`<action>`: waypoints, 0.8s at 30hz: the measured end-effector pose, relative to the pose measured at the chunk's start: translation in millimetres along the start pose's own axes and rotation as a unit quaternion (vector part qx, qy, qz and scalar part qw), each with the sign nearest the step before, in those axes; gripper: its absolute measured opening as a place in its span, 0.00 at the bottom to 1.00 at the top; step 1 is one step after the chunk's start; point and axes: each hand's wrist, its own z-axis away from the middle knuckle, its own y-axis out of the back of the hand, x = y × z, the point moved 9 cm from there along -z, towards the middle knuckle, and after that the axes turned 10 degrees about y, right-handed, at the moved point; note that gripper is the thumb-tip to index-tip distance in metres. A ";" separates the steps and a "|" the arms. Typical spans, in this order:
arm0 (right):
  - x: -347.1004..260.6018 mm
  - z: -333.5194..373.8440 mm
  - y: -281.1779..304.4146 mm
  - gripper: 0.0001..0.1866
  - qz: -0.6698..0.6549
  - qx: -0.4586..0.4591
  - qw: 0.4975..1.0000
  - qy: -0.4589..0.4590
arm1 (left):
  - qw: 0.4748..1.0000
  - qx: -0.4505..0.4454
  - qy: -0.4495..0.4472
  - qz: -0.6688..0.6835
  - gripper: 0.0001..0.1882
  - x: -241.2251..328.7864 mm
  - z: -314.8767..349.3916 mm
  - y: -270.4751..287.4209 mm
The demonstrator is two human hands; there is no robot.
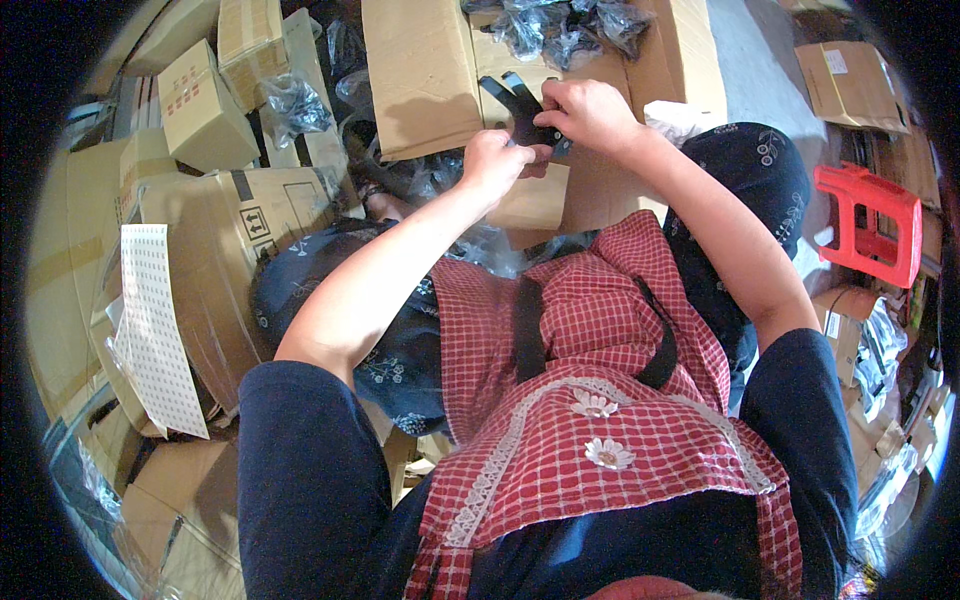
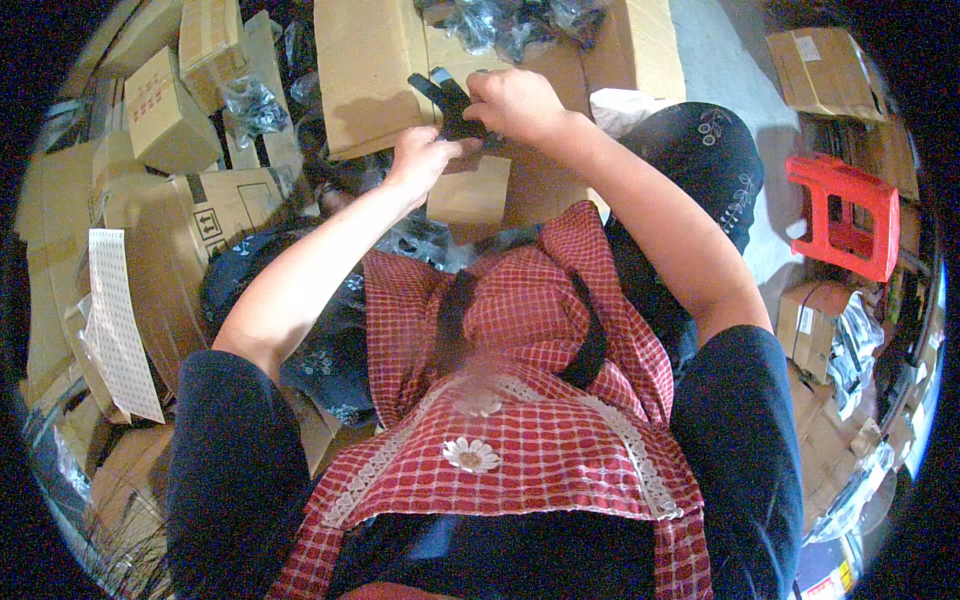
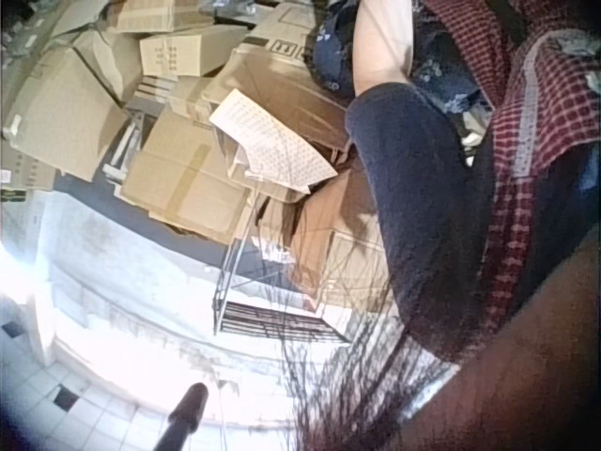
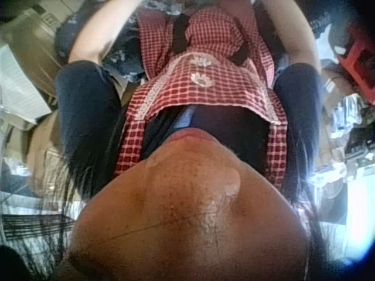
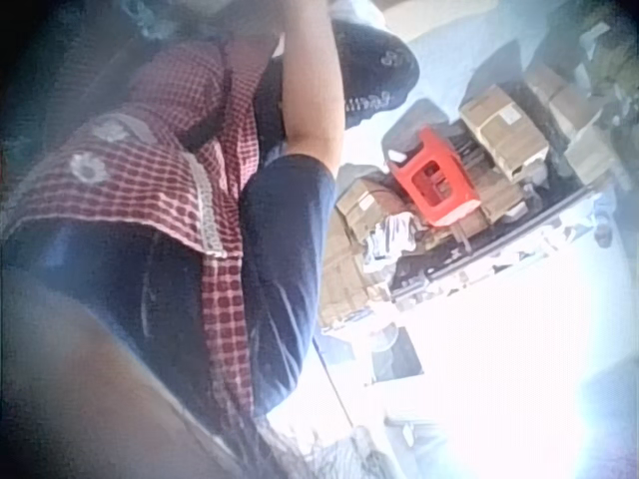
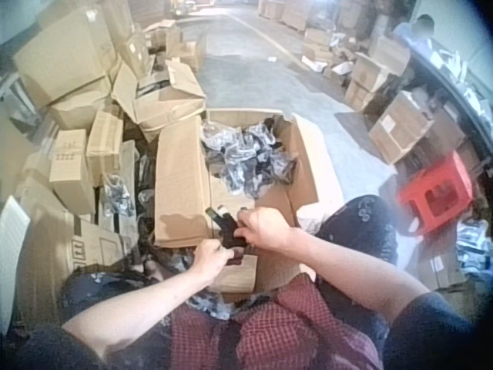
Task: The person takes black plastic components from a box, peels circular white stickers from a sheet and applies them to the components by hand, and then places the components into a plastic bag.
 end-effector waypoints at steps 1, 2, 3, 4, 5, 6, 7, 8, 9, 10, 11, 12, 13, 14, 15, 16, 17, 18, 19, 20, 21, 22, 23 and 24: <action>3.3 -0.4 2.3 0.13 0.001 0.003 1.000 -0.011 | 1.000 0.003 0.006 -0.026 0.09 -0.8 0.2 0.3; 5.6 -2.4 8.5 0.14 0.008 0.019 1.000 -0.008 | 0.999 0.004 0.010 -0.052 0.09 2.3 1.9 -0.7; 7.8 -2.1 11.7 0.13 -0.029 0.025 0.999 -0.008 | 0.997 0.006 0.015 -0.078 0.08 5.5 3.3 -2.2; 10.9 -2.2 15.9 0.13 -0.065 0.030 0.997 -0.007 | 0.996 0.004 0.018 -0.091 0.08 8.7 4.4 -4.8; 11.0 -3.5 19.1 0.13 -0.103 0.035 0.994 -0.004 | 0.994 0.004 0.022 -0.103 0.08 9.7 5.1 -5.3; 10.5 -4.8 19.2 0.13 -0.134 0.030 0.991 -0.004 | 0.993 0.004 0.026 -0.115 0.07 10.0 5.9 -5.2; 8.5 -5.5 19.3 0.12 -0.155 0.024 0.988 0.001 | 0.990 0.004 0.027 -0.135 0.07 9.9 4.9 -4.5; 4.3 -5.5 20.2 0.12 -0.176 0.017 0.984 0.005 | 0.987 0.004 0.029 -0.156 0.07 9.5 3.4 -3.7; 0.4 -6.0 20.8 0.11 -0.197 0.010 0.980 0.009 | 0.984 0.003 0.031 -0.176 0.08 8.5 2.6 -2.6; -1.3 -7.1 20.3 0.11 -0.210 -0.001 0.978 0.004 | 0.971 0.013 0.030 -0.237 0.08 7.8 2.3 -0.1; -1.8 -7.3 20.7 0.11 -0.222 -0.013 0.975 -0.002 | 0.954 0.019 0.028 -0.297 0.08 11.7 3.7 -0.8; -1.7 -6.9 19.5 0.10 -0.234 -0.024 0.972 -0.008 | 0.934 0.026 0.027 -0.356 0.09 15.2 5.1 -2.0; -2.4 -6.7 18.8 0.10 -0.254 -0.021 0.967 0.001 | 0.933 0.021 0.022 -0.358 0.09 18.0 7.6 -5.2; -3.5 -7.2 18.3 0.10 -0.275 -0.019 0.961 0.012 | 0.932 0.016 0.017 -0.360 0.10 20.0 10.6 -8.1; -4.4 -7.3 18.4 0.11 -0.295 -0.017 0.955 0.022 | 0.932 0.011 0.012 -0.362 0.10 22.5 13.0 -11.3; -6.3 -6.6 18.7 0.11 -0.264 -0.023 0.963 0.041 | 0.932 0.008 0.013 -0.362 0.11 25.2 14.2 -13.8; -11.3 -7.3 18.1 0.11 -0.235 -0.031 0.969 0.061 | 0.932 0.010 0.016 -0.362 0.12 26.8 15.9 -13.4; -16.1 -7.8 17.5 0.12 -0.206 -0.038 0.974 0.082 | 0.932 0.011 0.019 -0.361 0.13 27.3 17.1 -12.9; -18.8 -7.4 15.7 0.12 -0.177 -0.047 0.979 0.094 | 0.928 0.004 0.020 -0.371 0.13 24.5 14.0 -12.5; -24.3 -7.5 15.3 0.13 -0.148 -0.056 0.982 0.107 | 0.924 -0.002 0.022 -0.381 0.12 22.1 10.4 -11.8; -30.0 -7.8 14.6 0.13 -0.118 -0.065 0.984 0.119 | 0.920 -0.009 0.023 -0.390 0.12 19.0 8.0 -10.5; -34.2 -5.5 16.1 0.14 -0.090 -0.071 0.985 0.126 | 0.916 -0.008 0.026 -0.400 0.12 15.5 6.2 -7.3; -35.0 -3.9 16.6 0.14 -0.067 -0.064 0.986 0.140 | 0.911 -0.011 0.028 -0.411 0.12 17.8 7.2 -10.2; -35.6 -1.8 15.7 0.14 -0.045 -0.057 0.985 0.154 | 0.906 -0.014 0.030 -0.422 0.12 20.2 8.1 -12.8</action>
